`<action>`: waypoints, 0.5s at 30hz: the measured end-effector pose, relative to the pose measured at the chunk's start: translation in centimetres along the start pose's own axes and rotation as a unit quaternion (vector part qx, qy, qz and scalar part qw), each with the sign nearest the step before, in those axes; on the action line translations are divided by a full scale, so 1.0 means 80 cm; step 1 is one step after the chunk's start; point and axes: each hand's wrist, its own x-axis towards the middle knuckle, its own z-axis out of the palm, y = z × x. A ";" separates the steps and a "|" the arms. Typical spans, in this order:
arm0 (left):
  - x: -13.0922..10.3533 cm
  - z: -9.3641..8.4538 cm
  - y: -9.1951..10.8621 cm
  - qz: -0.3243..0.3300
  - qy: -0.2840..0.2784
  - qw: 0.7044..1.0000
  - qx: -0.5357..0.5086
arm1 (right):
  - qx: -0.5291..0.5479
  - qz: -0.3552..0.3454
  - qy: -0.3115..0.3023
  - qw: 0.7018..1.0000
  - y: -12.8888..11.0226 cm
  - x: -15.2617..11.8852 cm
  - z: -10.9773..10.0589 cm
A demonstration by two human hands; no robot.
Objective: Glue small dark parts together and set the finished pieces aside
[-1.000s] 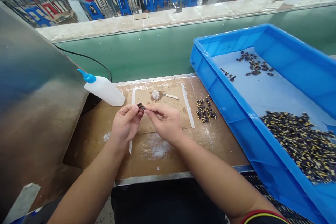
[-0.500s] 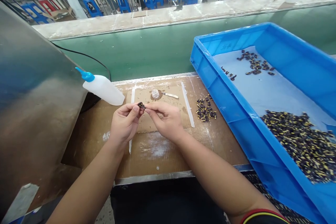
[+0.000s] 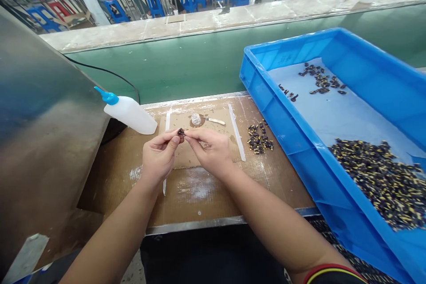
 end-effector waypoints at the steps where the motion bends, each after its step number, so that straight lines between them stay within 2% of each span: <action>1: 0.000 0.000 0.000 0.005 -0.003 1.000 0.006 | -0.008 -0.010 0.004 1.000 0.000 0.000 0.000; 8: 0.002 0.002 -0.005 0.112 -0.020 0.991 0.068 | -0.059 -0.037 0.054 0.996 0.003 0.000 0.000; 15: -0.002 0.006 -0.004 0.119 -0.001 0.990 0.074 | -0.095 -0.131 0.045 0.986 0.003 0.004 -0.004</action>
